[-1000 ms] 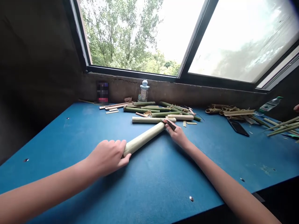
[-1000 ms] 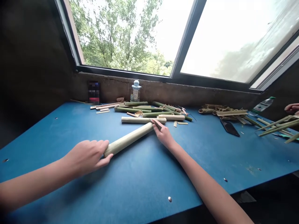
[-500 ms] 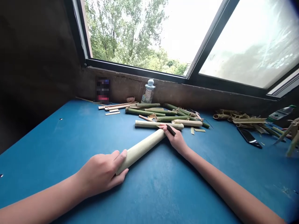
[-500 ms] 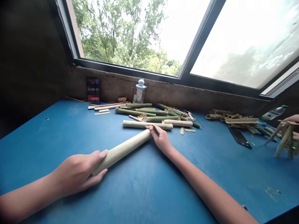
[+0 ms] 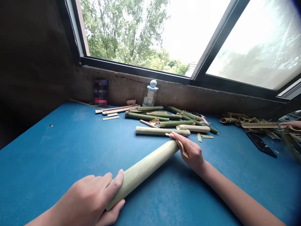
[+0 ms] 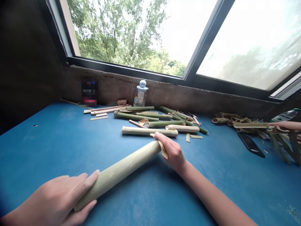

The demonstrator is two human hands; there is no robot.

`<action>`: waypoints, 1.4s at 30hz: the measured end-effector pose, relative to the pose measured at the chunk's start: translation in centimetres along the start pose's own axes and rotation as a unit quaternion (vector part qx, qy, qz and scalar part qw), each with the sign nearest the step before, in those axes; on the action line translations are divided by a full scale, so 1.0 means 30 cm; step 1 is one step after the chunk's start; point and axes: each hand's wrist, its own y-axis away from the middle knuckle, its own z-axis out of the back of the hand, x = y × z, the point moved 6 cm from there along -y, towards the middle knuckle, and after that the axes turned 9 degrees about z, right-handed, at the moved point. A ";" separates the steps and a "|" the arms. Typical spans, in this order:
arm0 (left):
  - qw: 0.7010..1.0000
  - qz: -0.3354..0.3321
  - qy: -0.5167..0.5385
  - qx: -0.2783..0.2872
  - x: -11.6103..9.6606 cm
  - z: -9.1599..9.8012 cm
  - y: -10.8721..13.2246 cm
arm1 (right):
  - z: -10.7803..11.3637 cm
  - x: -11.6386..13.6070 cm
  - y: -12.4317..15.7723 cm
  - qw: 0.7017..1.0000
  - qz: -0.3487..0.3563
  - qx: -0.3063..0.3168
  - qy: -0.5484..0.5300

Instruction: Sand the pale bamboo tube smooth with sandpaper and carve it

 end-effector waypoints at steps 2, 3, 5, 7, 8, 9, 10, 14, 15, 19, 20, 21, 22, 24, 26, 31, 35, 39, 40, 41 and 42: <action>1.000 -0.023 0.008 -0.001 -0.015 0.010 -0.008 | 0.018 -0.019 -0.004 0.999 0.026 0.046 0.008; 1.000 -0.029 0.010 -0.002 -0.020 0.013 -0.012 | 0.029 -0.029 -0.009 0.998 0.014 0.052 0.018; 1.000 -0.025 0.007 -0.002 -0.023 0.014 -0.015 | 0.046 -0.038 -0.023 0.998 -0.043 0.042 0.035; 1.000 -0.019 0.004 -0.004 -0.023 0.011 -0.012 | 0.028 -0.018 -0.036 0.994 -0.075 0.077 0.010; 1.000 -0.018 0.003 -0.001 -0.023 0.010 -0.009 | 0.007 -0.001 -0.041 0.991 -0.074 0.114 -0.016; 1.000 -0.020 0.005 0.002 -0.025 0.009 -0.006 | -0.012 0.013 -0.043 0.985 -0.073 0.150 -0.041; 1.000 -0.024 0.009 0.006 -0.026 0.009 -0.004 | -0.027 0.019 -0.043 0.979 -0.076 0.178 -0.058; 0.999 -0.043 0.014 0.025 -0.041 0.018 -0.004 | -0.042 -0.024 -0.028 0.967 -0.155 0.193 -0.066; 0.999 -0.047 0.010 0.026 -0.044 0.020 -0.005 | -0.043 -0.034 -0.024 0.966 -0.167 0.190 -0.060; 0.999 -0.044 -0.008 0.009 -0.046 0.013 -0.007 | -0.040 -0.042 -0.019 0.973 -0.170 0.158 -0.006; 0.999 -0.045 -0.010 0.001 -0.045 0.009 -0.006 | -0.041 -0.033 -0.019 0.975 -0.164 0.149 0.009; 0.999 -0.049 -0.010 -0.006 -0.045 0.005 -0.004 | -0.043 -0.017 -0.020 0.978 -0.155 0.139 0.024; 0.998 -0.054 -0.009 -0.012 -0.045 0.001 -0.003 | -0.047 0.006 -0.022 0.980 -0.146 0.130 0.035; 0.998 -0.059 -0.001 -0.020 -0.044 -0.002 0.000 | -0.060 0.078 -0.030 0.985 -0.121 0.113 0.047; 0.998 -0.055 0.011 -0.009 -0.043 -0.001 0.001 | -0.082 0.182 -0.046 0.993 -0.060 0.102 0.028; 0.996 -0.018 0.055 0.065 -0.036 -0.007 0.008 | -0.107 0.323 -0.066 0.986 0.119 0.101 -0.056; 0.997 0.015 0.046 0.065 -0.010 -0.027 0.023 | -0.079 0.230 -0.067 0.997 0.034 0.047 0.041; 0.998 0.019 0.042 0.033 0.026 -0.029 0.016 | -0.112 0.289 -0.071 0.993 0.069 0.091 -0.016; 0.998 0.029 0.048 0.037 0.039 -0.027 0.009 | -0.116 0.296 -0.071 0.990 0.087 0.101 -0.036; 0.997 0.041 0.052 0.045 0.051 -0.025 0.002 | -0.112 0.287 -0.070 0.990 0.093 0.100 -0.039; 0.995 0.056 0.054 0.054 0.063 -0.023 -0.005 | -0.102 0.261 -0.068 0.992 0.084 0.087 -0.026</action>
